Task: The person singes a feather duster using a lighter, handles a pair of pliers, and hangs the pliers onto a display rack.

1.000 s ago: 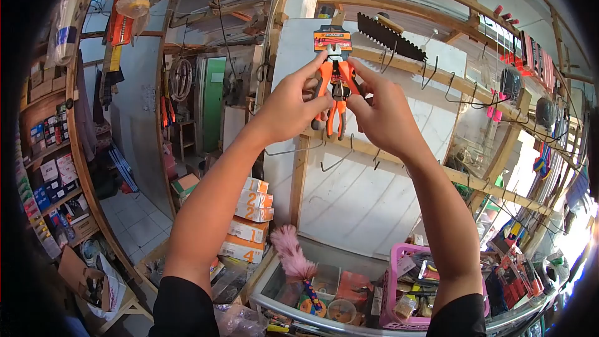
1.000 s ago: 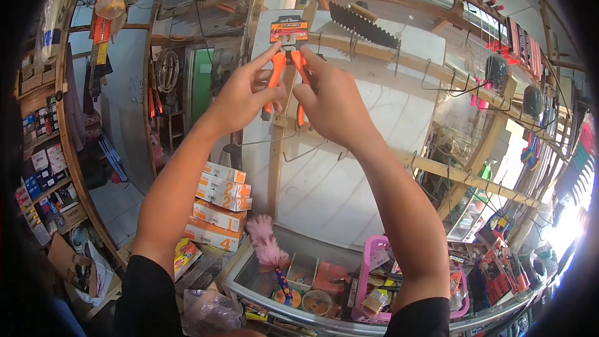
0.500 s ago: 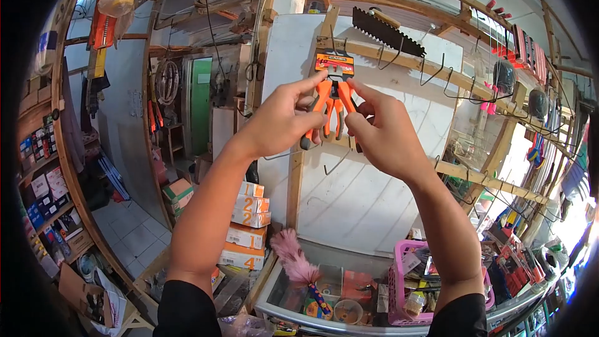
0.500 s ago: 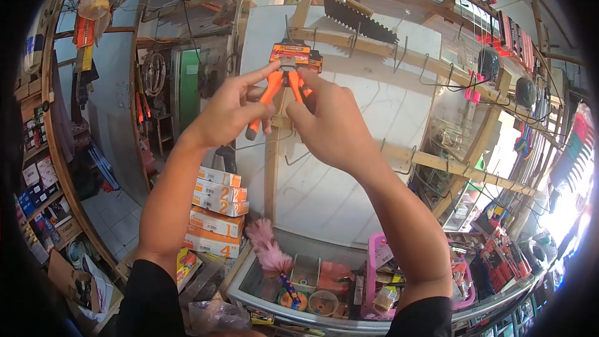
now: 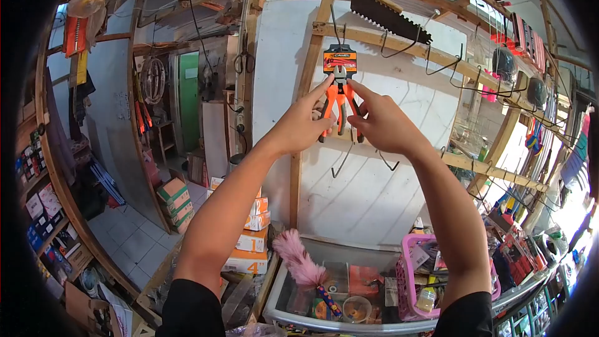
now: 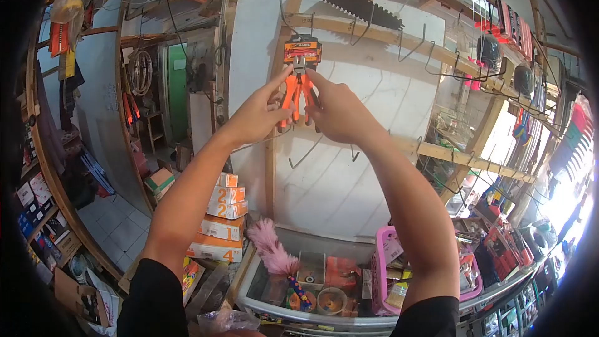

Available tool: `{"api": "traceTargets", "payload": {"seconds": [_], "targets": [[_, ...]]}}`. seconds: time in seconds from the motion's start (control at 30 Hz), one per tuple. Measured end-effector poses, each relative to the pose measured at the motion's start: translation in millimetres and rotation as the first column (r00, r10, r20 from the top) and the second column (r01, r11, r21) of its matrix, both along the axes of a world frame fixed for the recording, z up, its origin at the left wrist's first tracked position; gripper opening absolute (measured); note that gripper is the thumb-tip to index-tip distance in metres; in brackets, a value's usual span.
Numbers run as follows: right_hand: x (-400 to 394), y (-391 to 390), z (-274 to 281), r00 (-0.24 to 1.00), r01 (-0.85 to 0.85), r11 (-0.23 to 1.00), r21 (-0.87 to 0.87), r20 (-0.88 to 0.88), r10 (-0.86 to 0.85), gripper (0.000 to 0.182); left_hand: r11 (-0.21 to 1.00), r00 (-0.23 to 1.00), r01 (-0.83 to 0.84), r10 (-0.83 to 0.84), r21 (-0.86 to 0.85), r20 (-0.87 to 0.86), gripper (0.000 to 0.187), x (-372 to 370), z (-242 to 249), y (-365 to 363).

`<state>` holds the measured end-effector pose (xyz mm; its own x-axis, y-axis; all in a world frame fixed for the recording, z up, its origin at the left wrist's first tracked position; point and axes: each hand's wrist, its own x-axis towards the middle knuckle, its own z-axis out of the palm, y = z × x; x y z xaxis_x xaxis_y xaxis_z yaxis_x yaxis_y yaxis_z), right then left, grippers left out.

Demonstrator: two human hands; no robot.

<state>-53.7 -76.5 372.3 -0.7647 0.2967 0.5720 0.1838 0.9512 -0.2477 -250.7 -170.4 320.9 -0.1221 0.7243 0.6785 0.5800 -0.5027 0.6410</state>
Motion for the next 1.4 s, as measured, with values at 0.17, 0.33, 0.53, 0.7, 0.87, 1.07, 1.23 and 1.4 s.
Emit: {"api": "traceTargets", "payload": {"seconds": [0.17, 0.33, 0.53, 0.7, 0.87, 1.07, 1.23, 1.4], "targets": [[-20.8, 43.3, -3.5, 1.000, 0.018, 0.994, 0.108, 0.012, -0.019, 0.086, 0.971, 0.955, -0.234, 0.237, 0.043, -0.180, 0.090, -6.0, 4.0, 22.2], [-39.6, 76.4, -5.8, 0.990, 0.087, 0.981, 0.173, 0.091, -0.104, 0.097, 0.954, 0.940, -0.290, 0.299, 0.075, -0.167, 0.092, -13.0, -6.9, 55.6], [-50.9, 92.5, -8.1, 0.968, 0.168, 0.953, 0.253, 0.139, -0.208, 0.104, 0.892, 0.861, -0.397, 0.444, 0.216, -0.250, 0.094, -21.7, -16.2, 80.6], [-56.7, 97.7, -3.7, 0.943, 0.248, 0.914, 0.322, 0.134, -0.304, 0.106, 0.889, 0.838, -0.426, 0.457, 0.166, -0.298, 0.095, -30.4, -7.7, 91.4], [-71.6, 109.1, -14.0, 0.941, 0.283, 0.894, 0.348, 0.082, -0.329, 0.112, 0.878, 0.824, -0.440, 0.478, 0.189, -0.304, 0.098, -43.7, -12.7, 106.1], [-82.9, 117.8, -24.9, 0.954, 0.269, 0.911, 0.311, 0.046, -0.297, 0.118, 0.925, 0.893, -0.378, 0.376, 0.041, -0.249, 0.103, -49.4, -11.4, 104.0], [-82.0, 125.8, -30.6, 0.978, 0.194, 0.936, 0.295, 0.023, -0.209, 0.119, 0.919, 0.876, -0.384, 0.394, 0.090, -0.280, 0.104, -55.3, -16.1, 102.4], [-72.6, 125.6, -30.7, 0.983, 0.133, 0.940, 0.314, 0.080, -0.165, 0.116, 0.940, 0.918, -0.342, 0.335, 0.004, -0.213, 0.104, -36.5, -13.7, 82.7]]}}
